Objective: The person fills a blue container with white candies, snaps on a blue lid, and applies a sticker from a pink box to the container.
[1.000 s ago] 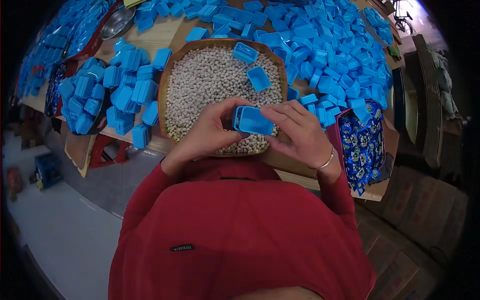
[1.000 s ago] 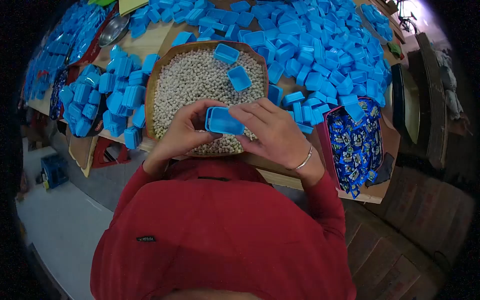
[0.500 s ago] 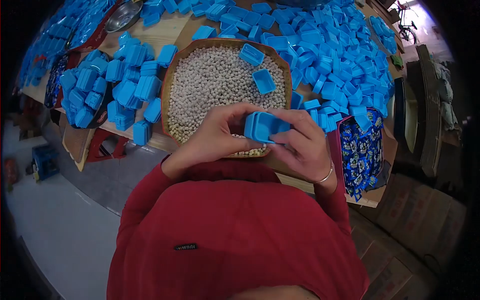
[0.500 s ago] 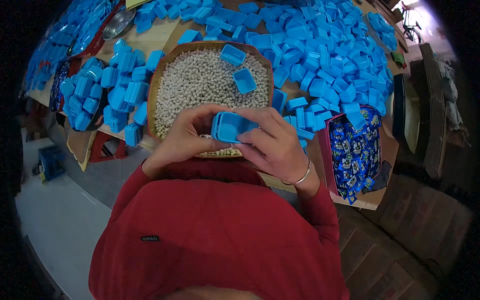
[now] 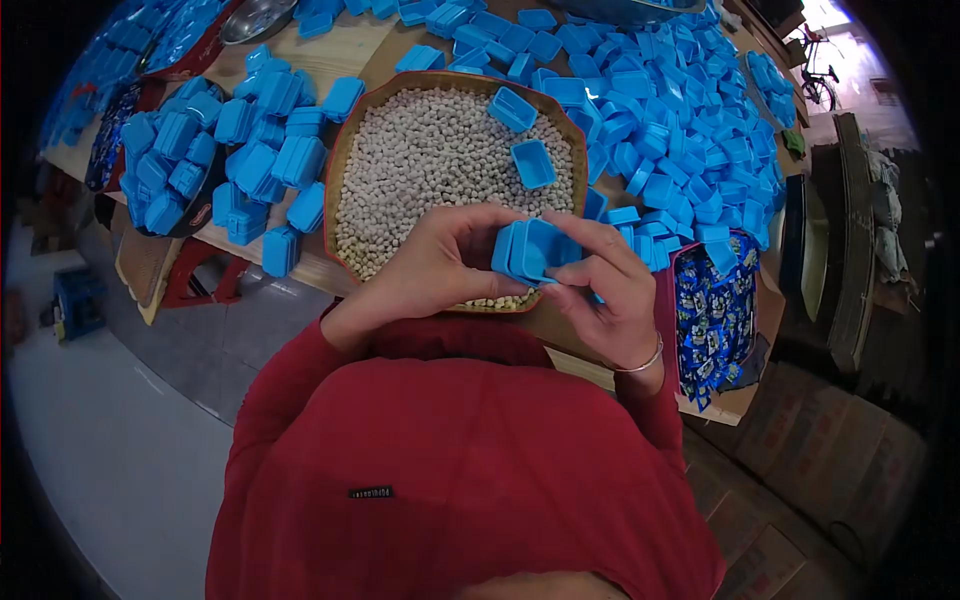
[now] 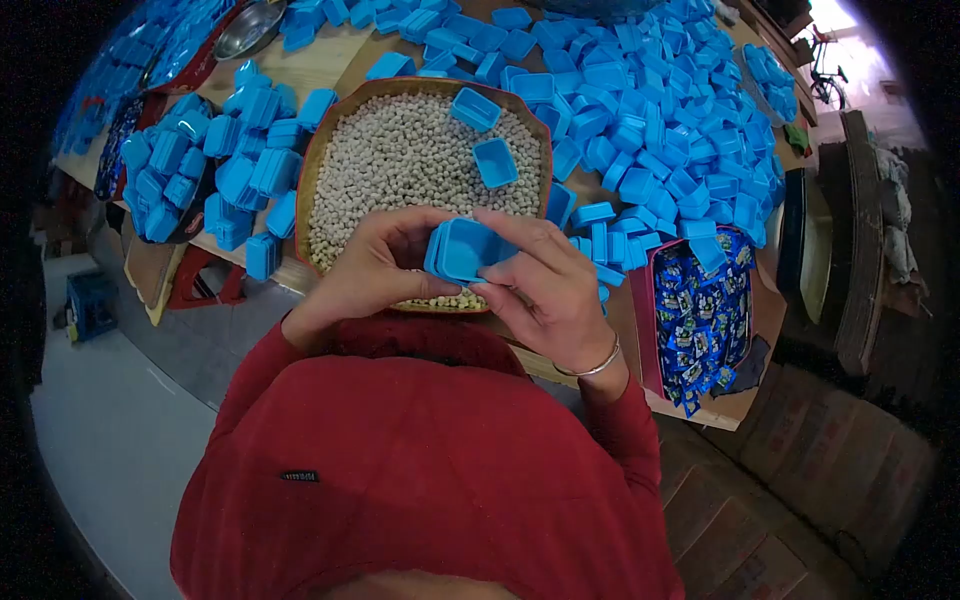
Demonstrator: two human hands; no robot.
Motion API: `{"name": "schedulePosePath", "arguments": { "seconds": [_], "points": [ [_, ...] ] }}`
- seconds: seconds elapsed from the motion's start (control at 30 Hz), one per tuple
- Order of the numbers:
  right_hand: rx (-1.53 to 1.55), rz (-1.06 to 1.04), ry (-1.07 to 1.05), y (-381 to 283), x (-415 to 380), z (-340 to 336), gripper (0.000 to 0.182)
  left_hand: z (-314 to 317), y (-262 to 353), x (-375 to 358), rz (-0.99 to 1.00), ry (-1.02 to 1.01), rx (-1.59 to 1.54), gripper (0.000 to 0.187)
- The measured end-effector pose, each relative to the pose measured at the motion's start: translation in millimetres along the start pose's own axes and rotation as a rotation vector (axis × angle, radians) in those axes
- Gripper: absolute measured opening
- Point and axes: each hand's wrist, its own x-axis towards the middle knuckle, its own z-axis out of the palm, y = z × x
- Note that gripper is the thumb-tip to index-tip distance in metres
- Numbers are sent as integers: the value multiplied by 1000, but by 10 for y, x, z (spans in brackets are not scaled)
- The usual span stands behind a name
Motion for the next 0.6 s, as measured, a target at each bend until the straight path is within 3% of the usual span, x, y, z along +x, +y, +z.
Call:
{"name": "schedulePosePath", "arguments": {
  "seconds": [0.3,0.4,0.47,0.53,0.6],
  "points": [
    [-98,-83,28,-70,47,29,21,52,30,-22,67,44,51,51],
    [-247,-147,11,-53,8,110,20,49,116,-30,75,6,-81,50],
    [-300,-213,-13,50,-45,205,24,13,-5,-22,15,76,-29,39],
    [77,30,99,8,-17,266,31,12,-146,3,-26,172,89,30],
    [408,270,176,49,-63,323,39,106,-193,-12,93,204,154,31]
  ]
}}
